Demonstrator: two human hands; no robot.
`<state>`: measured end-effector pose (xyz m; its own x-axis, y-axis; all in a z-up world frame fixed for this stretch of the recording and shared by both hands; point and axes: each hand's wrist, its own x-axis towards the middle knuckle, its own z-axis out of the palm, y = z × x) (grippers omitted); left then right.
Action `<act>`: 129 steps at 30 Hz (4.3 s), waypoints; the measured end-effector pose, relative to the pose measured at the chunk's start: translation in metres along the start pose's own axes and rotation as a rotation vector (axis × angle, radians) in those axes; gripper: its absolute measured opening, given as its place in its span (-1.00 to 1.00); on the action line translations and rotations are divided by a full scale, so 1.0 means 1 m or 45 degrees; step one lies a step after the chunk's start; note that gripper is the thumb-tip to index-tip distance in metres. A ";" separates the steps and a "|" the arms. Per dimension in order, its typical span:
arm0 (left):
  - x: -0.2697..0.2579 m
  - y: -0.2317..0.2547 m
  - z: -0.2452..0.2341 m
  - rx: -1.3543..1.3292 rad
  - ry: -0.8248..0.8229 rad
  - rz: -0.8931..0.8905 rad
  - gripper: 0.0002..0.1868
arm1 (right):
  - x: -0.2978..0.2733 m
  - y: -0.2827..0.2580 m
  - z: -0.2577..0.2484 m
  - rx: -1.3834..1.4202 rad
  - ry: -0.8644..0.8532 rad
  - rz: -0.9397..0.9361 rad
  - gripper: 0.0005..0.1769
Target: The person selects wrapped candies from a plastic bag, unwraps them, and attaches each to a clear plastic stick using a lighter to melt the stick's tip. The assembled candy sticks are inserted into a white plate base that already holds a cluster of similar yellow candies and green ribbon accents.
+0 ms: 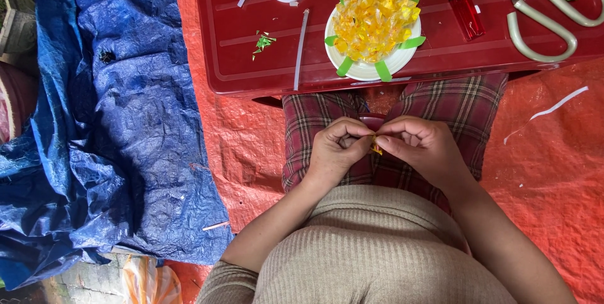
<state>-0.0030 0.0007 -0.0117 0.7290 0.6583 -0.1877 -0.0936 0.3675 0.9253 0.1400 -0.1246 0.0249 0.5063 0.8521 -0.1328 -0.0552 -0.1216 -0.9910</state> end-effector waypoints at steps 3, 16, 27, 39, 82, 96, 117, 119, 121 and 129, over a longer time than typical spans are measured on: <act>-0.001 -0.006 -0.004 0.004 0.033 -0.016 -0.87 | 0.007 -0.009 0.005 -0.252 0.014 -0.190 -0.87; -0.007 0.034 0.004 0.723 0.042 0.401 -0.85 | 0.008 0.015 0.026 -0.663 0.306 -0.660 -0.91; 0.001 0.020 -0.015 -0.443 -0.150 -0.559 -0.81 | 0.007 0.004 0.018 -0.426 0.174 -0.716 -0.95; 0.005 0.018 -0.018 -0.553 -0.212 -0.645 -0.82 | 0.011 -0.002 0.012 -0.591 0.112 -0.841 -0.97; -0.011 0.019 -0.001 0.364 0.011 -0.041 -0.82 | 0.001 -0.012 0.020 -1.060 0.136 -0.718 -0.95; -0.005 0.034 0.002 0.562 -0.146 0.015 -0.81 | 0.000 0.020 0.010 -0.909 0.127 -0.803 -0.87; 0.019 0.021 0.027 0.301 -0.080 -0.088 -0.83 | 0.011 -0.003 -0.018 -0.176 0.182 -0.454 -0.91; 0.021 0.019 0.024 0.225 -0.075 -0.149 -0.81 | 0.011 -0.002 -0.018 -0.075 0.143 -0.369 -0.78; 0.021 0.019 0.023 0.142 -0.071 -0.210 -0.78 | 0.012 -0.002 -0.017 0.020 0.104 -0.279 -0.64; 0.016 -0.007 0.016 0.083 0.007 -0.039 -0.84 | 0.020 -0.006 -0.002 -0.970 0.293 -0.807 -0.97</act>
<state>0.0199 -0.0016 -0.0161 0.7270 0.6512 -0.2176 -0.0271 0.3438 0.9386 0.1515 -0.1080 0.0285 0.4096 0.7636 0.4992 0.8031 -0.0422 -0.5944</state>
